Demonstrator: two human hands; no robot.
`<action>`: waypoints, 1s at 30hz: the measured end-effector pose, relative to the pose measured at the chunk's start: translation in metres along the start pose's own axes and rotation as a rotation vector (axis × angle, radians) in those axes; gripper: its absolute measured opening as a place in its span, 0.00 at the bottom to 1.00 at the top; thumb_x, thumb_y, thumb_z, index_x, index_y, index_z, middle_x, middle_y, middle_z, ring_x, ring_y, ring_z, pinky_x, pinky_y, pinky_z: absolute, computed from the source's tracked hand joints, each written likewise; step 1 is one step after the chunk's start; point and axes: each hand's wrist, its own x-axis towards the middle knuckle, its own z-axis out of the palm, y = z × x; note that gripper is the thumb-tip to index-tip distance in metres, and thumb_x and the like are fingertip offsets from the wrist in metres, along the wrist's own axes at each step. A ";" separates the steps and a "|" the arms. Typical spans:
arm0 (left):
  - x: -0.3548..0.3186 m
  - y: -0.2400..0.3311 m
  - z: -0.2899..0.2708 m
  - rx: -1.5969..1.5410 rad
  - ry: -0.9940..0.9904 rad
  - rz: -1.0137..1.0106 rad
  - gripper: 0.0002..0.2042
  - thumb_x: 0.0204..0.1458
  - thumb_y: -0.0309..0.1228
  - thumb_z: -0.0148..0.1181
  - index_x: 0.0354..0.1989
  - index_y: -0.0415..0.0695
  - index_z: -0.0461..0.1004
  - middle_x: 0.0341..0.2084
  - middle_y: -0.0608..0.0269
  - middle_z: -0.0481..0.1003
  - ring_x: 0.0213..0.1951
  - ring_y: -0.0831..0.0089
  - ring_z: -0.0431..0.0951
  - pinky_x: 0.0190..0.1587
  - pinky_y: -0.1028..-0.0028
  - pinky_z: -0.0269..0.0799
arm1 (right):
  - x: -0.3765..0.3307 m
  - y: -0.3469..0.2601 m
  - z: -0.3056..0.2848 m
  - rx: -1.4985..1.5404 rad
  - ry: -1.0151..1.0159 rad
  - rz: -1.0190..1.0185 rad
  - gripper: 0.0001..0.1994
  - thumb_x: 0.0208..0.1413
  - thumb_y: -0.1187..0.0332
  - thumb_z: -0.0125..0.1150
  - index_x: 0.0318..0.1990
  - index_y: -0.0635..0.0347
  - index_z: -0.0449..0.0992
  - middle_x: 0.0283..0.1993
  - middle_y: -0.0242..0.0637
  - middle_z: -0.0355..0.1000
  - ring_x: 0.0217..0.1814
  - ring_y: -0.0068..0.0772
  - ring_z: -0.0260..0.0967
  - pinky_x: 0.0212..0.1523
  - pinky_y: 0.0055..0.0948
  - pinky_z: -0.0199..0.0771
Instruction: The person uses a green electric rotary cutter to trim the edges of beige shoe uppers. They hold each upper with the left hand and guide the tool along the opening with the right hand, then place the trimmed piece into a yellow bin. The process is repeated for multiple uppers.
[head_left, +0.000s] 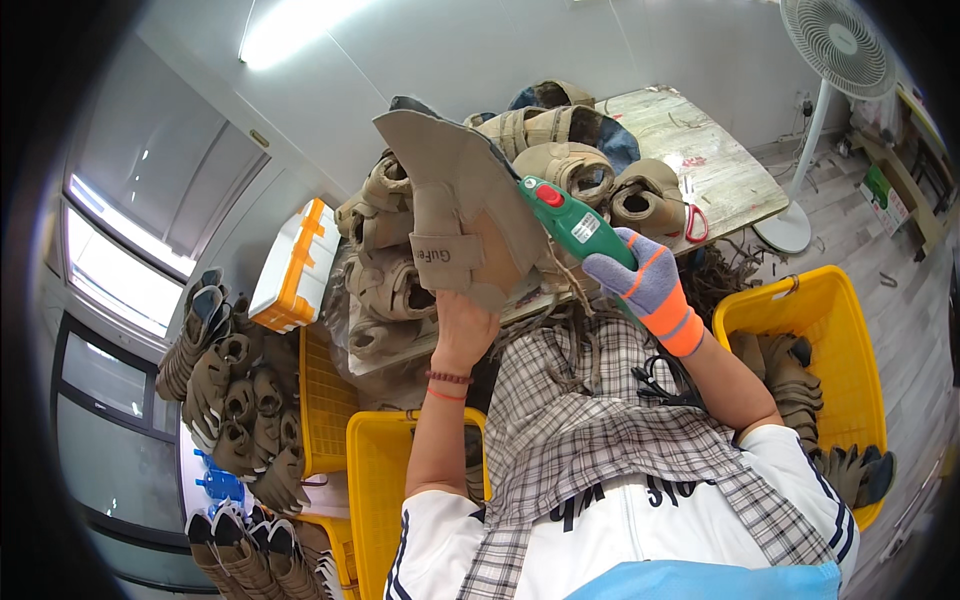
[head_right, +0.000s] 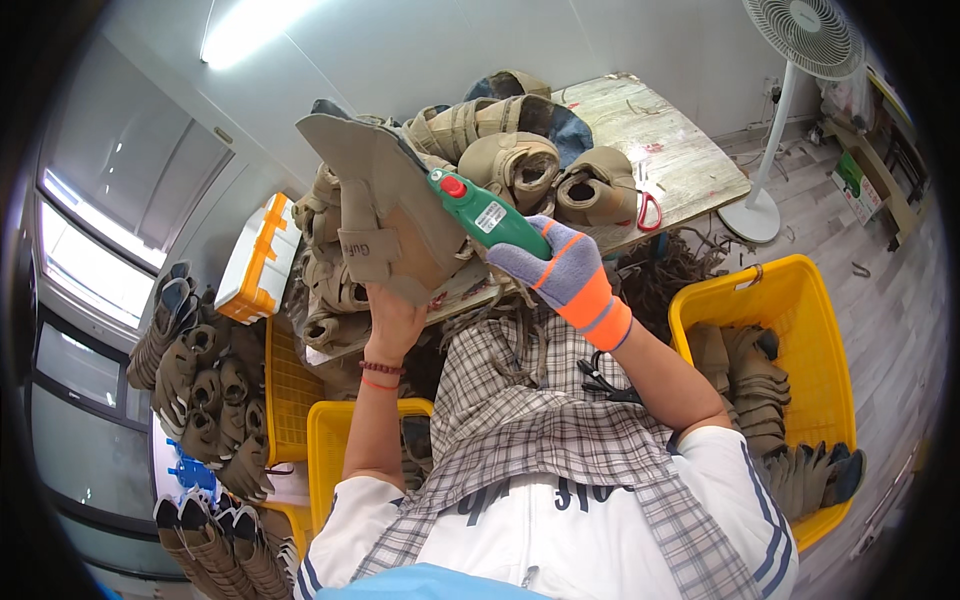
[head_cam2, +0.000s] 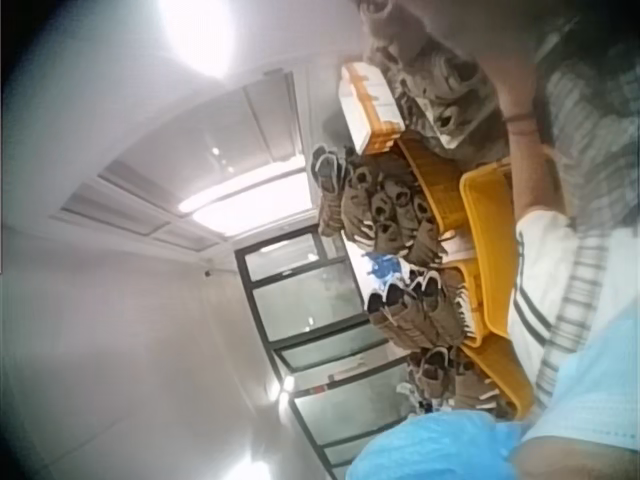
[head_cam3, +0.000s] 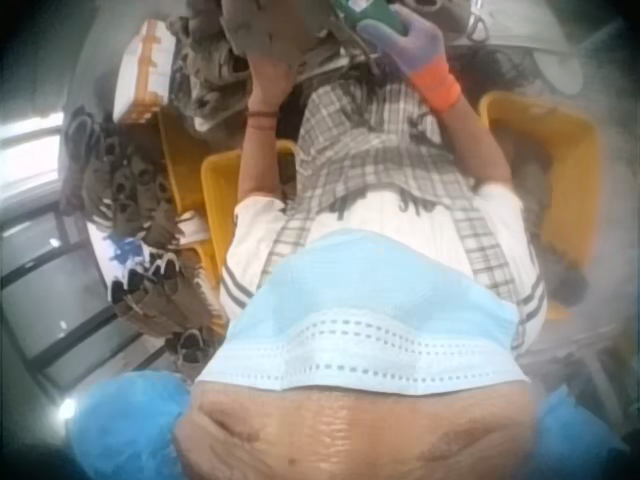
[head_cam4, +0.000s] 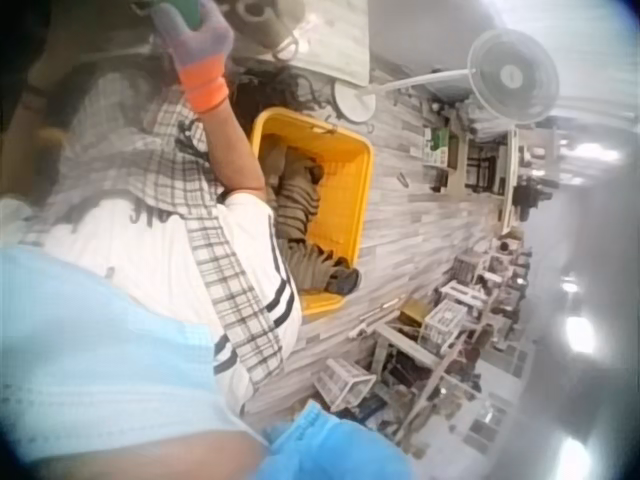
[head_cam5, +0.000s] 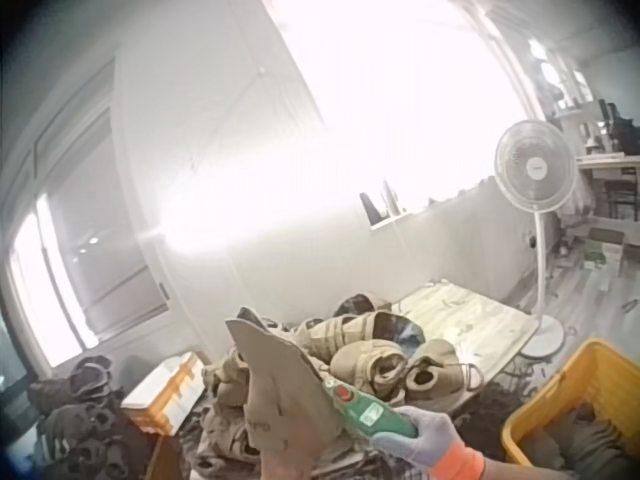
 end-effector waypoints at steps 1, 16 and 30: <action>-0.003 0.000 0.000 0.010 -0.018 0.006 0.12 0.40 0.25 0.56 0.36 0.39 0.76 0.38 0.47 0.73 0.46 0.45 0.67 0.52 0.51 0.57 | 0.000 0.001 0.000 0.030 -0.006 0.003 0.21 0.47 0.59 0.69 0.43 0.65 0.74 0.32 0.28 0.74 0.31 0.11 0.66 0.31 0.15 0.68; 0.006 -0.096 -0.040 0.033 0.155 -0.282 0.35 0.46 0.32 0.60 0.59 0.27 0.52 0.59 0.32 0.52 0.61 0.38 0.53 0.63 0.50 0.47 | 0.014 0.023 -0.045 0.003 0.193 -0.030 0.17 0.52 0.62 0.65 0.42 0.65 0.74 0.24 0.25 0.69 0.21 0.12 0.62 0.21 0.14 0.61; 0.214 -0.271 0.060 0.528 -0.402 -0.407 0.16 0.47 0.31 0.54 0.46 0.44 0.73 0.44 0.54 0.73 0.52 0.59 0.68 0.59 0.49 0.52 | 0.018 0.066 -0.112 -0.055 0.426 0.113 0.16 0.52 0.62 0.65 0.42 0.64 0.74 0.23 0.25 0.68 0.21 0.13 0.61 0.22 0.15 0.61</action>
